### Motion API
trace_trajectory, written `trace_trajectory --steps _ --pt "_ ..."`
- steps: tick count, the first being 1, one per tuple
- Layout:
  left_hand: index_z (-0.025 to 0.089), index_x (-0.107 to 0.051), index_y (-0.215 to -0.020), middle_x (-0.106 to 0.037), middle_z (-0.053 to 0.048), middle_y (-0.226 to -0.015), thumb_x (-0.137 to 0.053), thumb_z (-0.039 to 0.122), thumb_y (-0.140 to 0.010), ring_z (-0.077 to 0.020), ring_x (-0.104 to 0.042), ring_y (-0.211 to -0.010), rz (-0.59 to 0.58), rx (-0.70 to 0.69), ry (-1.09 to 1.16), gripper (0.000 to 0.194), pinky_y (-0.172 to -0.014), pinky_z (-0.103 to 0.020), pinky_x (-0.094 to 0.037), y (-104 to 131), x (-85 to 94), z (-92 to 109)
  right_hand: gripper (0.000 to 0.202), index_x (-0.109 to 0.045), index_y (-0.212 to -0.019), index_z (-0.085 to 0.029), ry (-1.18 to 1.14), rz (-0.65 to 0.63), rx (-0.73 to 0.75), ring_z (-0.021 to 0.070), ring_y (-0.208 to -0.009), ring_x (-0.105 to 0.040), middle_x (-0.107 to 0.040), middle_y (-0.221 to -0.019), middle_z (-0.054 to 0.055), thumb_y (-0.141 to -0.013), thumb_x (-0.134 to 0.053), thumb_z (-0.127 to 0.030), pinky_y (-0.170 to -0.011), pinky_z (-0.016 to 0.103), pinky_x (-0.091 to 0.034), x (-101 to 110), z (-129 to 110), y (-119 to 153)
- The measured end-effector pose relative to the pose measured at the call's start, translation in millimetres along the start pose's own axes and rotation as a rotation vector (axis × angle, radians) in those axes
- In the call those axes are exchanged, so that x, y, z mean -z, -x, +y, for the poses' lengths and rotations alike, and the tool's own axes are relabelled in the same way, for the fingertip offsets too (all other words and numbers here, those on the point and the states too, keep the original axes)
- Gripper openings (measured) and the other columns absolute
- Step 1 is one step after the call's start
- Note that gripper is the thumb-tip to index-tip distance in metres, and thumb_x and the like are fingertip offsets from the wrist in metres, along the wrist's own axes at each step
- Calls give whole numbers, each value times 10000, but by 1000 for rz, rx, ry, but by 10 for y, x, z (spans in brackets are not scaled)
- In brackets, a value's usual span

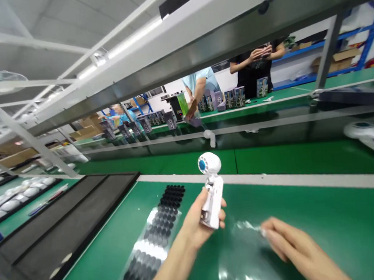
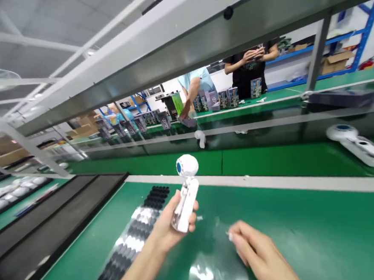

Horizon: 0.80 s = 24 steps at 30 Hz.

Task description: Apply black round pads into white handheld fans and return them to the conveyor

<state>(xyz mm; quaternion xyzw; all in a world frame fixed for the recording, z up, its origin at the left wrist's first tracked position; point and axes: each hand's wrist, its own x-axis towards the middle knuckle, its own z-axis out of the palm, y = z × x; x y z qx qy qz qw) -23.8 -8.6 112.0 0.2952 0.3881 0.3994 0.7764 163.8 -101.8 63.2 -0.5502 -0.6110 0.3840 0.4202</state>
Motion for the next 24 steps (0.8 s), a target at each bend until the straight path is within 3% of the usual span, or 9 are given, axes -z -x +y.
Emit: trace_trajectory --steps 3,7,15,24 --pt "80 -605 -841 -605 -45 -614 -503 471 -821 -108 -546 -422 -185 86 115 405 -358 -211 -474 277 -141 -490 280 -461 -755 -215 -156 -102 -30 128 -463 -377 -433 -482 -62 -887 -322 -418 -497 262 -319 48 -238 79" --pt "59 -597 -797 -599 -63 -538 -511 502 -796 -123 -556 -393 -260 114 47 451 -348 -194 -474 407 -218 -793 254 -443 -746 -199 -214 -105 -24 109 -448 -321 -371 -465 -86 -870 -362 -405 -474 255 -268 67 -418 210" --pt "142 -496 -921 -607 -10 -724 -708 416 -660 -118 -592 -455 -290 -7 -34 434 -364 -211 -512 604 -331 -821 286 -443 -699 -188 -243 -154 -41 88 -475 -274 -427 -582 -49 -854 -433 -428 -434 237 -182 112 -437 290" --pt "157 -463 -921 -586 -6 -718 -705 398 -647 -118 -586 -448 -324 -8 -90 437 -361 -190 -489 639 -315 -844 311 -439 -716 -186 -363 -269 -157 84 -477 -218 -387 -596 -69 -815 -475 -478 -450 240 -158 201 -551 309"
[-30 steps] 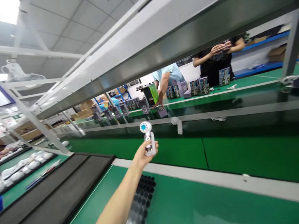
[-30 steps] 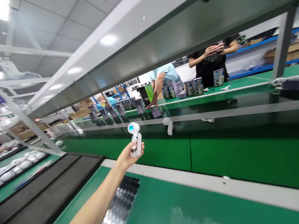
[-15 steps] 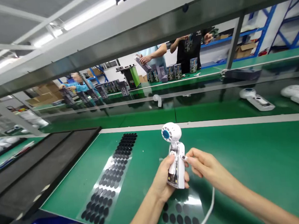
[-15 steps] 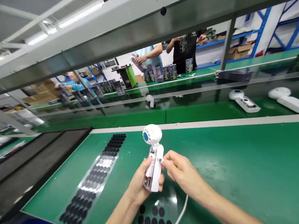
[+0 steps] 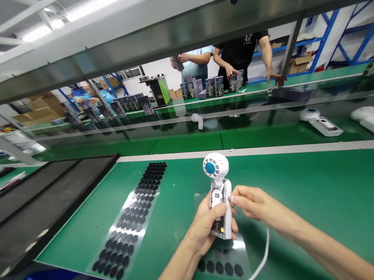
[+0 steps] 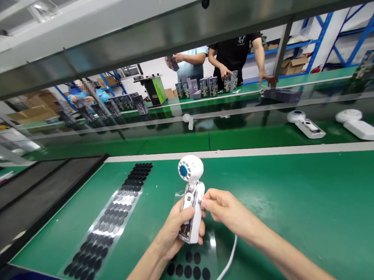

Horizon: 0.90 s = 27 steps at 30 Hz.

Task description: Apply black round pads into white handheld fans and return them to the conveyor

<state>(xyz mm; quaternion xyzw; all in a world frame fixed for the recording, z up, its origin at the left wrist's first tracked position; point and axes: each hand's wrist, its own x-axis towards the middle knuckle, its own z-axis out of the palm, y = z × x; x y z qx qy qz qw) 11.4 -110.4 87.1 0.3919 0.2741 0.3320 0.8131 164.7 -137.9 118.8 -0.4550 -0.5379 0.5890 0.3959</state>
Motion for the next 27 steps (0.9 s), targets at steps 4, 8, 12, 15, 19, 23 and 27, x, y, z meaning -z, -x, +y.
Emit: trace_trajectory --steps 4,8,12,15,19,23,27 --pt "168 -434 -941 -588 -1 -699 -687 350 -649 -118 -575 -439 56 19 -119 427 -368 -198 -475 13 -25 23 271 -441 -692 -199 199 17 22 112 -506 -303 -395 -581 -56 -839 -422 -426 -484 251 -223 25 20 40" --pt "174 -425 -976 -569 31 -610 -630 179 -657 -118 -561 -427 160 10 -386 379 -400 -207 -466 20 -103 50 249 -413 -662 -218 424 71 38 134 -526 -334 -353 -569 -59 -863 -357 -353 -512 265 -244 13 2 51" --pt "178 -438 -955 -576 33 -639 -614 148 -653 -114 -566 -441 229 -14 -458 351 -424 -212 -464 19 -175 42 259 -409 -661 -219 392 33 40 141 -539 -344 -361 -586 -54 -851 -348 -385 -515 272 -259 29 14 -16" --pt "172 -443 -919 -562 37 -586 -649 201 -651 -112 -535 -398 249 -19 -394 339 -371 -204 -432 -29 -131 128 278 -436 -681 -211 332 56 27 139 -532 -353 -377 -581 -52 -828 -375 -440 -507 270 -265 121 98 47" --pt "169 -410 -879 -540 40 -598 -589 234 -724 -88 -528 -433 529 -256 -247 245 -398 -197 -462 -238 116 355 301 -472 -729 -214 329 244 -58 133 -492 -328 -323 -544 -66 -845 -394 -481 -474 264 -244 204 280 367" --pt "166 -410 -888 -543 34 -635 -559 235 -761 -85 -540 -455 564 -263 -259 207 -423 -211 -481 -526 277 334 194 -489 -785 -220 537 26 -48 164 -585 -456 -480 -646 -22 -888 -409 -364 -537 279 -329 -31 415 526" --pt "165 -431 -901 -569 19 -662 -656 227 -692 -100 -548 -438 504 -219 -353 313 -414 -215 -459 -730 231 76 119 -500 -915 -208 977 -75 176 178 -582 -533 -558 -790 25 -883 -388 -184 -518 282 -343 -342 548 404"
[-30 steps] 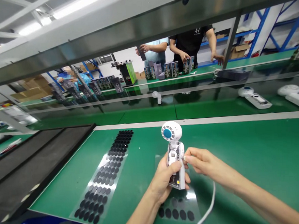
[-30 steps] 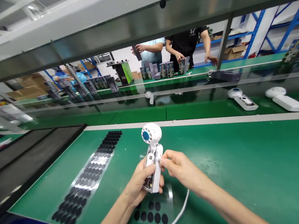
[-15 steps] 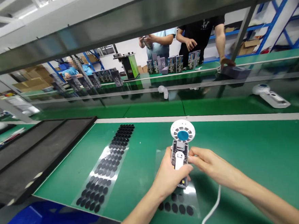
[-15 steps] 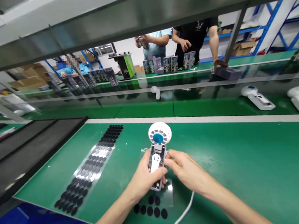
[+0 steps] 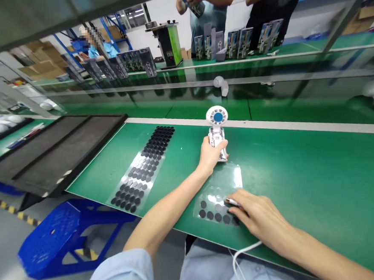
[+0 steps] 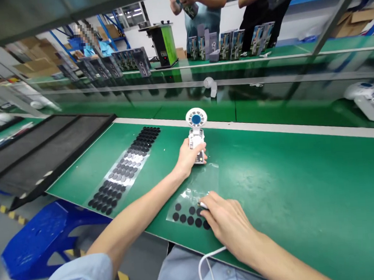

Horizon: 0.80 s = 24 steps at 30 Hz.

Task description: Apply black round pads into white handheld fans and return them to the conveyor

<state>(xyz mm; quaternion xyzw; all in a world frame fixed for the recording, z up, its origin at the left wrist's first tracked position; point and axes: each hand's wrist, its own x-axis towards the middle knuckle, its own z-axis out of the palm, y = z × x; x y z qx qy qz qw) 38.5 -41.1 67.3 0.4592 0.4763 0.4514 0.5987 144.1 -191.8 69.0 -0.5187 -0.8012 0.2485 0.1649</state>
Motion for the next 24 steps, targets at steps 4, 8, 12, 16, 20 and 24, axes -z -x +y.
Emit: trace_trajectory --steps 4,8,12,16,20,24 --pt "179 -466 -978 -598 4 -744 -702 255 -664 -92 -554 -486 -5 -43 -69 400 -501 -219 -469 -14 -56 -143 140 -482 -908 -200 222 22 76 159 -512 -545 -552 -831 39 -869 -370 -126 -444 264 -306 -119 -11 -89" --pt "190 -478 -1016 -609 -6 -778 -711 281 -660 -105 -568 -548 7 -50 -101 435 -588 -238 -478 -26 -15 -176 120 -433 -828 -216 196 -16 17 175 -525 -553 -541 -788 17 -840 -402 -101 -455 272 -302 -95 -23 -125" --pt "195 -481 -1015 -606 -11 -787 -706 299 -664 -112 -567 -557 14 -53 -120 430 -602 -247 -472 -26 -7 -188 151 -404 -810 -229 112 -16 -9 182 -539 -549 -529 -774 9 -823 -388 -80 -477 277 -309 -83 -57 -155" --pt "195 -483 -1000 -604 -18 -800 -703 302 -664 -122 -573 -579 16 -45 -133 415 -618 -257 -471 -30 -5 -198 160 -367 -774 -238 -46 -30 -20 171 -551 -518 -513 -769 11 -832 -333 -92 -499 276 -332 -88 -88 -104" --pt "198 -491 -989 -605 -22 -808 -696 284 -662 -141 -584 -629 10 -50 -148 396 -637 -267 -471 -27 19 -161 162 -365 -731 -240 -286 -4 -31 164 -559 -476 -501 -691 -16 -875 -337 -171 -516 270 -322 90 -67 -101" --pt "187 -513 -938 -608 -26 -813 -703 231 -631 -161 -587 -713 -10 -105 -168 363 -670 -261 -464 30 49 -67 126 -448 -750 -235 -423 217 -86 161 -595 -466 -490 -652 -31 -873 -425 -249 -546 267 -320 483 29 -375"
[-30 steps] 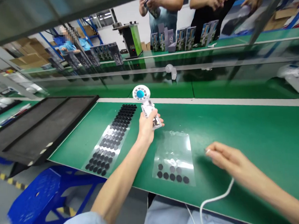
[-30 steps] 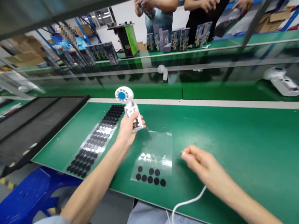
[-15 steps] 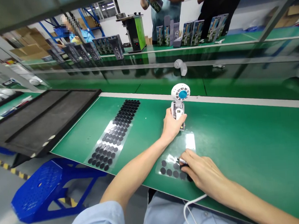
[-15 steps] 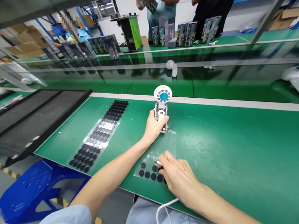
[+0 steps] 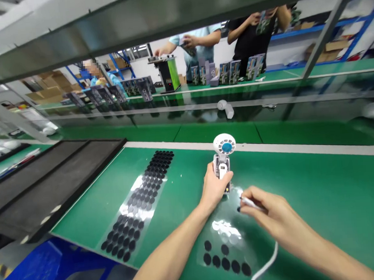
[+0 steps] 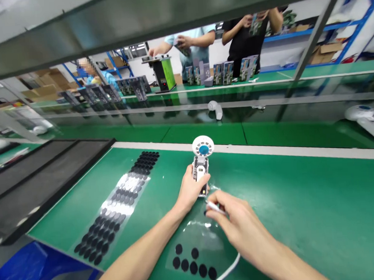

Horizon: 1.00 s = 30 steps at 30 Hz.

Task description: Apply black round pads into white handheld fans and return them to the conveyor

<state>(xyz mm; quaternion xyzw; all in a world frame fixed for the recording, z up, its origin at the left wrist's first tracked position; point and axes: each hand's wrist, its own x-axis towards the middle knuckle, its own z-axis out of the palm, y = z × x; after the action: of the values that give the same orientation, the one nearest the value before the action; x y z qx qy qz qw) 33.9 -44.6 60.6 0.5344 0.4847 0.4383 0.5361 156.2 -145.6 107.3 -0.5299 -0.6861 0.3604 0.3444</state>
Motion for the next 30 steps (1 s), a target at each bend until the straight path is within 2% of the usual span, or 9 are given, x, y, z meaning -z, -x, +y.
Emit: trace_trajectory --steps 3,5,8,10,15,18,22,30 --pt "185 -507 -890 -599 -2 -740 -680 208 -634 -149 -579 -632 -99 -5 -11 310 -602 -248 -466 83 8 61 90 -494 -761 -225 -38 185 104 154 -596 -451 -494 -660 -31 -840 -464 -254 -566 273 -317 191 -17 -385" --pt "195 -476 -876 -578 26 -668 -635 199 -665 -129 -556 -524 -193 36 -8 265 -518 -237 -458 151 -8 88 85 -501 -728 -216 -96 263 108 146 -559 -430 -472 -616 -40 -801 -489 -258 -561 277 -313 271 23 -624" --pt "202 -444 -883 -550 55 -612 -594 163 -675 -108 -529 -447 -263 83 11 259 -468 -225 -449 240 -49 128 101 -485 -706 -206 -194 315 34 140 -512 -412 -429 -531 -60 -756 -492 -294 -543 276 -318 365 136 -878" --pt "199 -441 -904 -548 58 -619 -580 144 -672 -101 -530 -445 -287 107 22 275 -477 -224 -457 271 -72 151 123 -468 -716 -202 -235 305 -3 142 -511 -426 -423 -504 -66 -745 -472 -321 -546 274 -334 429 201 -948" --pt "189 -409 -998 -559 37 -700 -543 165 -706 -99 -546 -489 -293 118 16 322 -513 -236 -479 260 -74 162 118 -488 -702 -190 -248 160 -29 149 -551 -457 -477 -533 -46 -724 -475 -305 -576 279 -350 450 178 -784" --pt "184 -402 -1012 -567 18 -776 -502 124 -701 -99 -555 -542 -297 79 -7 332 -544 -238 -482 242 -58 150 114 -474 -676 -202 -63 82 9 155 -570 -444 -481 -598 -30 -773 -425 -239 -556 281 -328 343 114 -616" --pt "185 -415 -1011 -564 3 -865 -466 80 -670 -106 -561 -628 -290 32 -40 360 -587 -239 -477 237 -48 137 171 -440 -681 -211 200 105 67 172 -631 -479 -522 -707 1 -831 -375 -159 -584 293 -342 227 89 -532" --pt "176 -442 -1021 -562 4 -899 -476 75 -661 -122 -538 -748 -248 -21 -132 375 -681 -243 -448 229 -51 133 197 -441 -685 -214 327 148 86 177 -647 -530 -539 -726 1 -844 -402 -105 -582 279 -379 182 116 -552"
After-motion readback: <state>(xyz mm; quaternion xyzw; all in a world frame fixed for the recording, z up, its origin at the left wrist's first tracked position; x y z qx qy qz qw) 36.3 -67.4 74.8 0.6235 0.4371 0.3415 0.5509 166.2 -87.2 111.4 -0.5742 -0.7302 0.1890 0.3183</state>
